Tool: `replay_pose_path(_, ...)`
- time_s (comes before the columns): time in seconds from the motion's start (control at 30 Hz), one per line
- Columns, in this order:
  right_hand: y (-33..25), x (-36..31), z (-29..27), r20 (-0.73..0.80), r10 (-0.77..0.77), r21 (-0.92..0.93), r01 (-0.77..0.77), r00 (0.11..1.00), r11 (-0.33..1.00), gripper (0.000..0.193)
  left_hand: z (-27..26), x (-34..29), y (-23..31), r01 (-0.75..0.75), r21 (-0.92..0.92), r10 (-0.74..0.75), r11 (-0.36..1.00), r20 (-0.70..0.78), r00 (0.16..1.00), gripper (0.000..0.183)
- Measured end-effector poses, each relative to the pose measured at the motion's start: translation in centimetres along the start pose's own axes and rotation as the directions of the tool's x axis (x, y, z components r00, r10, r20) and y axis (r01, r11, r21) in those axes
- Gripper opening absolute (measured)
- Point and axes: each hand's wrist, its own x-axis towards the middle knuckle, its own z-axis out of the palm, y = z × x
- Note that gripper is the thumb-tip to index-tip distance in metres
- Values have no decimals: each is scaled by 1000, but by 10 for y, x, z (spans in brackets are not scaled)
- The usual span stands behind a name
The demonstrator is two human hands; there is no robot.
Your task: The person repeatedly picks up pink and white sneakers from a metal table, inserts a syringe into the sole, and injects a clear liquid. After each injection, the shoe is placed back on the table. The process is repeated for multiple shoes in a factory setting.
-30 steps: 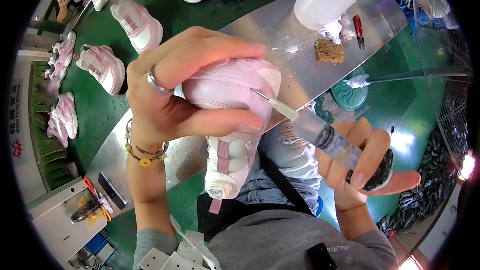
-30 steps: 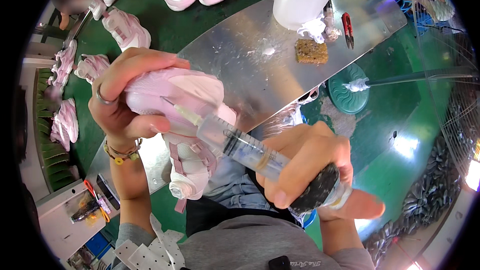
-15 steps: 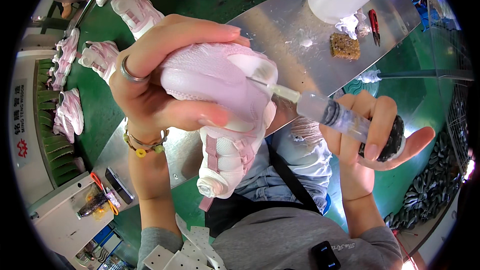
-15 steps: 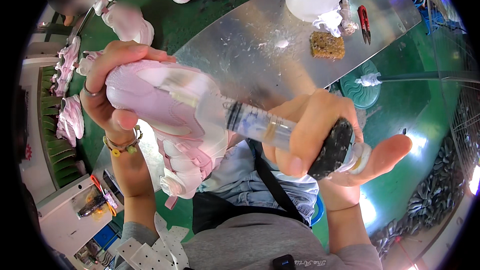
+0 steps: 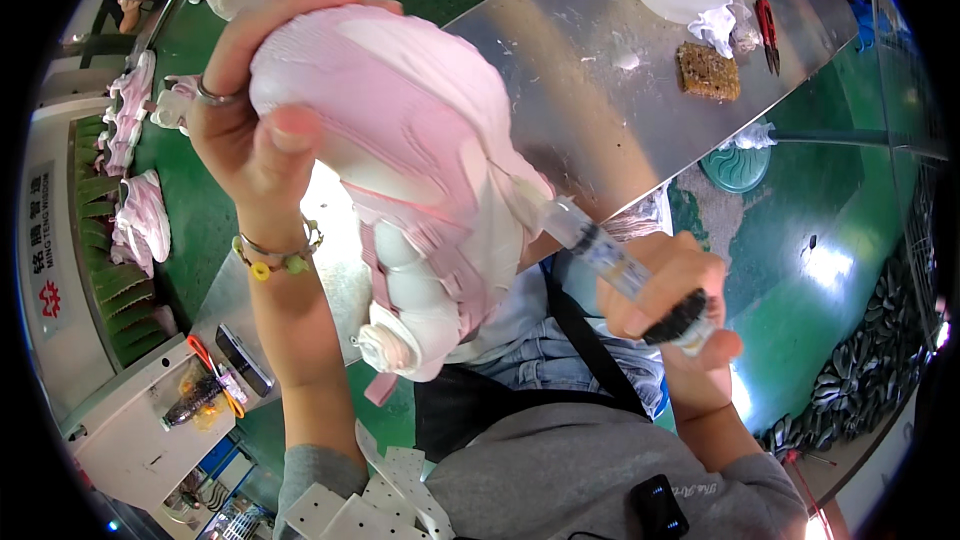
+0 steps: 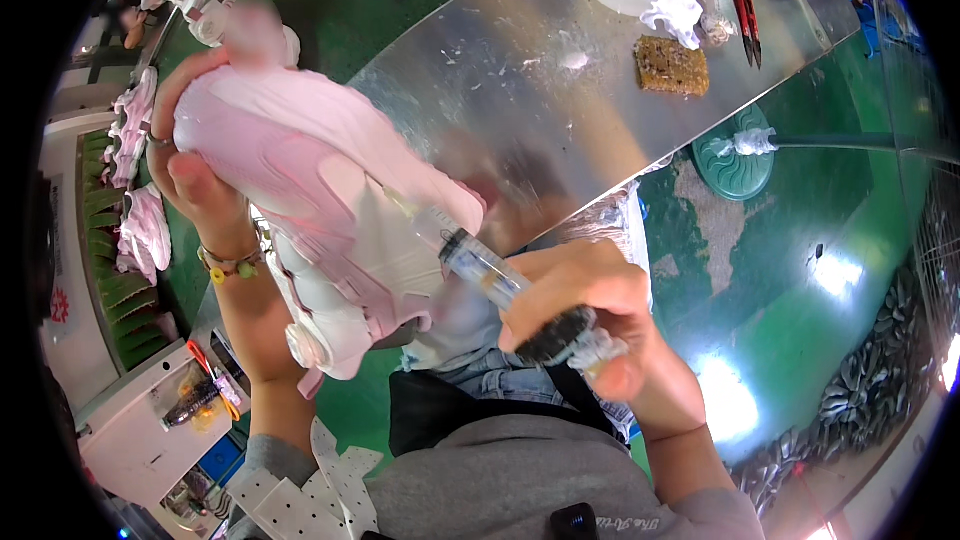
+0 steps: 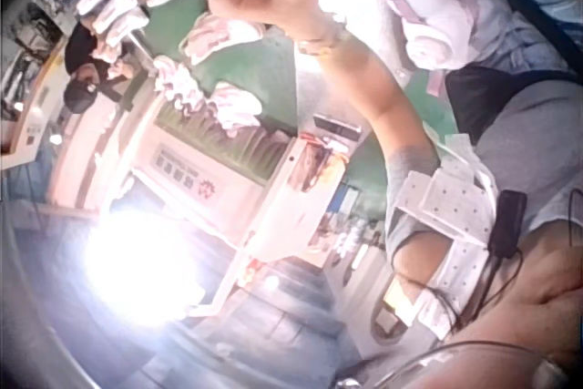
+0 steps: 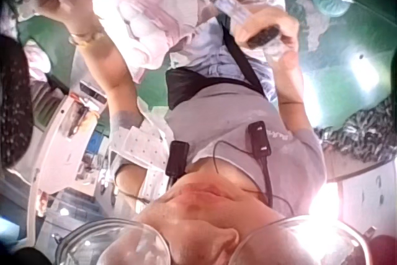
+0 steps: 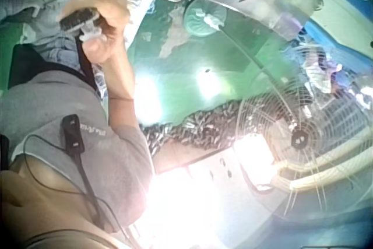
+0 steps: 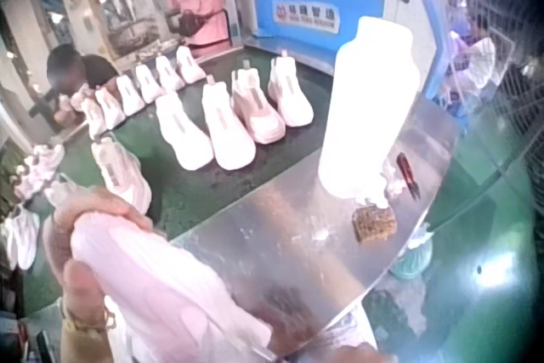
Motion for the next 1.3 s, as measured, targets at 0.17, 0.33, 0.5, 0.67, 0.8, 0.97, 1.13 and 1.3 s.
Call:
replay_pose_path(0.17,10,-22,-3,-80,166,-3,-167,983,986,58,-14,-3,-19,55,34,-55,998,-24,998,63)
replay_pose_path(0.33,8,-34,-8,-82,245,-9,-247,966,969,57,-23,-8,-37,117,129,-94,985,-168,981,54)
replay_pose_path(0.5,6,-44,-11,-100,264,-27,-268,959,963,52,-22,-12,-52,224,97,-182,970,-323,929,43)
replay_pose_path(0.67,3,-47,-1,-187,304,-50,-318,934,947,50,-37,-35,-72,462,38,-372,886,-536,758,34)
replay_pose_path(0.8,14,-41,1,-174,289,-53,-302,941,952,43,-42,-58,-66,613,162,-464,773,-515,721,33)
replay_pose_path(0.97,23,-23,2,-228,324,-83,-350,918,933,35,-82,-132,-57,864,34,-745,502,-491,451,33)
replay_pose_path(1.13,17,-25,-1,-229,359,-29,-375,905,927,33,-35,-159,47,790,-428,-884,439,-364,294,41)
replay_pose_path(1.3,12,-28,8,-369,423,-84,-483,828,872,56,20,-194,90,883,-448,-977,142,80,198,58)
